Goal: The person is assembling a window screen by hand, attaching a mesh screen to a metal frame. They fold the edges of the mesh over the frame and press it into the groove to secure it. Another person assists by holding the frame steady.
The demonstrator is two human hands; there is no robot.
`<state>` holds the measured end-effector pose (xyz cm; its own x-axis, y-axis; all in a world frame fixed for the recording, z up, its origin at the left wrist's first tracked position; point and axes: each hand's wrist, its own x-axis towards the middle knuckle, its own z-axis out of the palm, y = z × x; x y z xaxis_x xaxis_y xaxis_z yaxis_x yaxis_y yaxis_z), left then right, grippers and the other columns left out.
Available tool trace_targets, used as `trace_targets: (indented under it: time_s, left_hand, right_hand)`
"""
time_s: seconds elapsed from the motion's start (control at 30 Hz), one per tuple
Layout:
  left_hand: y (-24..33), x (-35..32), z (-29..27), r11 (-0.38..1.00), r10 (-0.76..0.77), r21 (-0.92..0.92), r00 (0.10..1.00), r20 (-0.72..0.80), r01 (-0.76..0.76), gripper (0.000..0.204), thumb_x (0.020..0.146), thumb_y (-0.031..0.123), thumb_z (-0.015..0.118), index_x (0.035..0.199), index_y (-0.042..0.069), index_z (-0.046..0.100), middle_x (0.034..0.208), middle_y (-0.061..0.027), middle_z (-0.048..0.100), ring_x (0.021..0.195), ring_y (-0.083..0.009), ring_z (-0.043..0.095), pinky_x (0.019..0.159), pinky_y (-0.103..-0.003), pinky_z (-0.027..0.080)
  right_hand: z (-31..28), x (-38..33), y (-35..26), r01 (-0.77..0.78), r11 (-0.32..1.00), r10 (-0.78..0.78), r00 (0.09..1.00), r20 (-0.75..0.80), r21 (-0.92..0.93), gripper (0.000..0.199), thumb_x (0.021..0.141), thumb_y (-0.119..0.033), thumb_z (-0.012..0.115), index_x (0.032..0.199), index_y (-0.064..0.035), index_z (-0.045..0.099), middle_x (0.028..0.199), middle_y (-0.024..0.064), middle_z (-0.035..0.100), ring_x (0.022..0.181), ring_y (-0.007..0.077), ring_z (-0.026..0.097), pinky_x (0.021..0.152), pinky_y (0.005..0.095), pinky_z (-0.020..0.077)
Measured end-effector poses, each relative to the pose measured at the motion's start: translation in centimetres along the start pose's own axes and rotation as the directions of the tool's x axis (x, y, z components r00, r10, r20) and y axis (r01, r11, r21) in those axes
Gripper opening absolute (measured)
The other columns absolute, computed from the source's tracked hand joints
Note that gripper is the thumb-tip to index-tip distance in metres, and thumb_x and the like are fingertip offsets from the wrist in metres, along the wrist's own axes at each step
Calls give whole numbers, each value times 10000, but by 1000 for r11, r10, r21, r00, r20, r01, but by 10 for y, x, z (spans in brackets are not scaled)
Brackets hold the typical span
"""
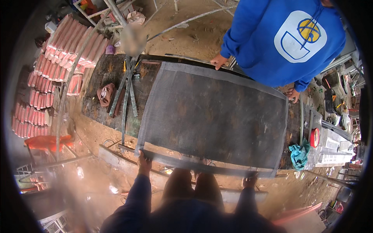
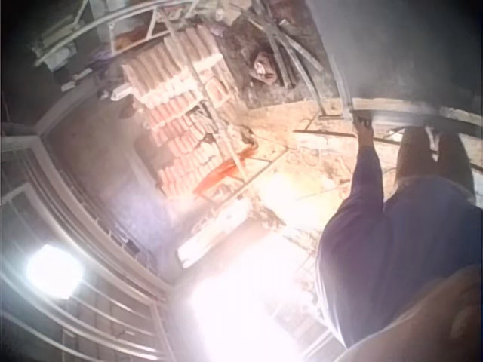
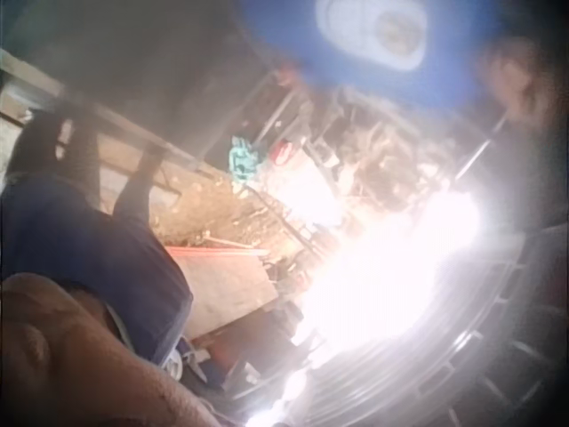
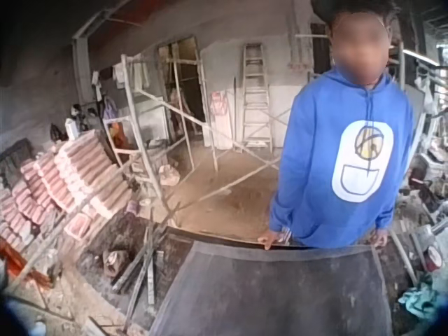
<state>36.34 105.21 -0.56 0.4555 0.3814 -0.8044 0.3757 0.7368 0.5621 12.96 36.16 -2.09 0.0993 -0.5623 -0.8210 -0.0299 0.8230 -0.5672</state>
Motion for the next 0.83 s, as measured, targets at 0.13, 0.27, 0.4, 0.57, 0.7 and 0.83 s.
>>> trace_targets:
  time_s: [0.13, 0.27, 0.4, 0.57, 0.7, 0.83]
  left_hand:
    - [11, 8, 6, 997, 9, 80, 1000, 6, -9, 691, 1098, 627, 676, 1534, 95, 606, 1433, -66, 623, 1266, -256, 597, 1062, -463, 534]
    - [12, 34, 22, 996, 70, 49, 992, 107, -76, 568, 1108, 597, 679, 1434, 131, 674, 1289, -51, 650, 1115, -217, 645, 880, -396, 598]
    - [19, 47, 26, 995, 89, 31, 986, 141, -94, 564, 1110, 564, 692, 1447, 114, 651, 1316, -71, 665, 1156, -242, 668, 933, -410, 616]
    - [28, 39, 49, 997, 19, 73, 998, -56, -15, 596, 1107, 558, 699, 1471, 94, 615, 1358, -99, 655, 1184, -266, 668, 982, -446, 631]
    - [29, 16, 50, 997, 38, 67, 996, -74, -33, 564, 1095, 587, 701, 1369, 97, 641, 1204, -78, 642, 1097, -244, 664, 918, -421, 644]
    - [24, 21, 44, 993, 56, 100, 997, 48, -60, 635, 1085, 609, 703, 1458, 107, 593, 1341, -88, 601, 1223, -261, 633, 982, -437, 634]
  right_hand:
    - [6, -1, 8, 36, 997, -29, 995, 94, -69, 495, 1005, -580, 831, 1345, -247, 699, 1280, -44, 657, 1137, 163, 580, 940, 401, 509]
    - [16, 1, 3, 10, 1000, -8, 999, 40, -27, 475, 1002, -592, 829, 1327, -271, 698, 1229, -42, 640, 1107, 168, 580, 907, 400, 517]
    - [17, -3, 7, 261, 856, -219, 965, 144, -446, 840, 1065, -516, 713, 1684, -34, 412, 1665, 266, 473, 1526, 398, 488, 1236, 479, 448]
    - [10, -3, 1, 283, 824, -198, 956, 219, -491, 786, 1047, -471, 761, 1640, -64, 446, 1591, 213, 517, 1410, 366, 538, 1147, 428, 514]
    - [-6, 11, -2, 253, 901, -165, 951, 261, -353, 592, 1017, -570, 821, 1501, -286, 632, 1374, -14, 641, 1147, 194, 607, 953, 350, 605]
    - [-32, 25, 11, 349, 872, -250, 920, 301, -343, 630, 1014, -566, 825, 1538, -286, 616, 1415, -21, 632, 1200, 197, 601, 988, 359, 600]
